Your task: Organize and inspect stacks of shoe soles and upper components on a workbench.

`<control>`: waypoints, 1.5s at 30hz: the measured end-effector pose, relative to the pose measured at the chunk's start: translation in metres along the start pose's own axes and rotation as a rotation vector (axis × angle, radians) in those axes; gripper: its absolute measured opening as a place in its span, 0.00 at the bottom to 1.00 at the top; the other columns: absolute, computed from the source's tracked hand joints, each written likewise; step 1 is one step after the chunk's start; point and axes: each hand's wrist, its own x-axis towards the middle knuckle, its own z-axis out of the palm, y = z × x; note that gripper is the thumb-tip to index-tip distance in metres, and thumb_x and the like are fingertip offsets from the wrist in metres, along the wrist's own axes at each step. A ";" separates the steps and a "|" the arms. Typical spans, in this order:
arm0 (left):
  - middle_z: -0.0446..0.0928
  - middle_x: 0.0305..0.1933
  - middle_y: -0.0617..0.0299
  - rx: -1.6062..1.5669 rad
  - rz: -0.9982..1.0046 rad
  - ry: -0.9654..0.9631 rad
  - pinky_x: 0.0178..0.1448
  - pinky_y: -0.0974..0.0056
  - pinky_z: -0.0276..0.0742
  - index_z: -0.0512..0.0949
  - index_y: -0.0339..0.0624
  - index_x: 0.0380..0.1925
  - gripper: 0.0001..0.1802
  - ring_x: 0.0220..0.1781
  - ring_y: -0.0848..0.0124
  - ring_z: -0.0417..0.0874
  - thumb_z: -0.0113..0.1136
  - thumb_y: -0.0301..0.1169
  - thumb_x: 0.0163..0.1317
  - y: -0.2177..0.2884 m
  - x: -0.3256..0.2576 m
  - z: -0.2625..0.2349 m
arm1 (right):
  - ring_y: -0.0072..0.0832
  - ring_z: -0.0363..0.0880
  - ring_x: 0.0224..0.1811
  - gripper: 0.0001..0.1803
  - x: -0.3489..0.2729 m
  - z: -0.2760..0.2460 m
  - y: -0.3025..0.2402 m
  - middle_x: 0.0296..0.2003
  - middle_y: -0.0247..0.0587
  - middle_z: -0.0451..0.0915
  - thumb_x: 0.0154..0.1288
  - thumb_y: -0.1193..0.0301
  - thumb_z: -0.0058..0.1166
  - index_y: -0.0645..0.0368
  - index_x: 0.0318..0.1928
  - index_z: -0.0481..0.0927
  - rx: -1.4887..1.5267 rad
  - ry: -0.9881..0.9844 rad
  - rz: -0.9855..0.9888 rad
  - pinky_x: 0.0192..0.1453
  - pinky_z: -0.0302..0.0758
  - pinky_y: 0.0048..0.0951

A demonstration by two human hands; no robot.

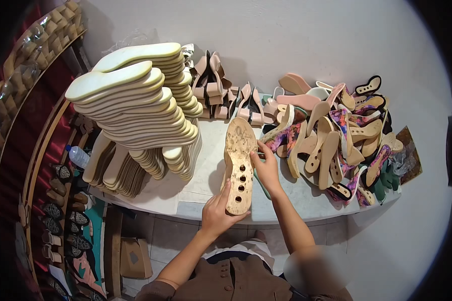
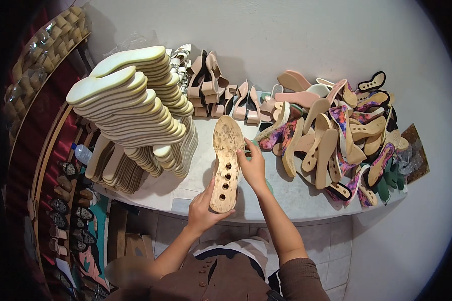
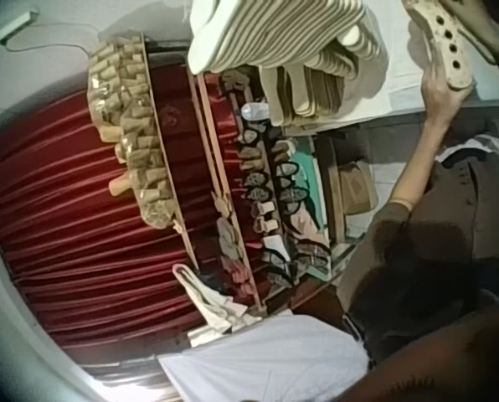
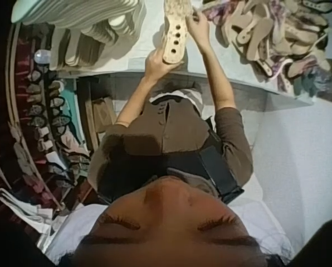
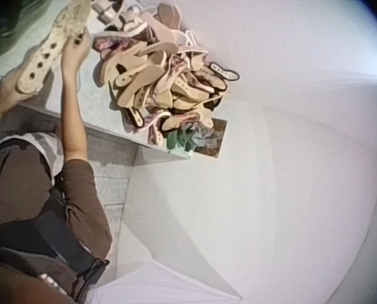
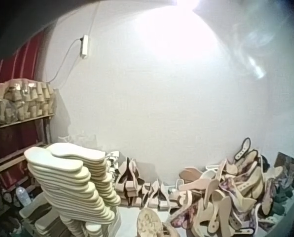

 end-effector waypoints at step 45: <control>0.73 0.47 0.50 -0.417 -0.639 0.361 0.58 0.62 0.63 0.71 0.31 0.47 0.23 0.52 0.63 0.72 0.33 0.39 0.70 -0.040 0.034 0.005 | 0.45 0.66 0.56 0.27 -0.069 -0.005 0.125 0.54 0.52 0.68 0.63 0.61 0.49 0.60 0.60 0.66 -0.117 -0.018 0.173 0.58 0.63 0.40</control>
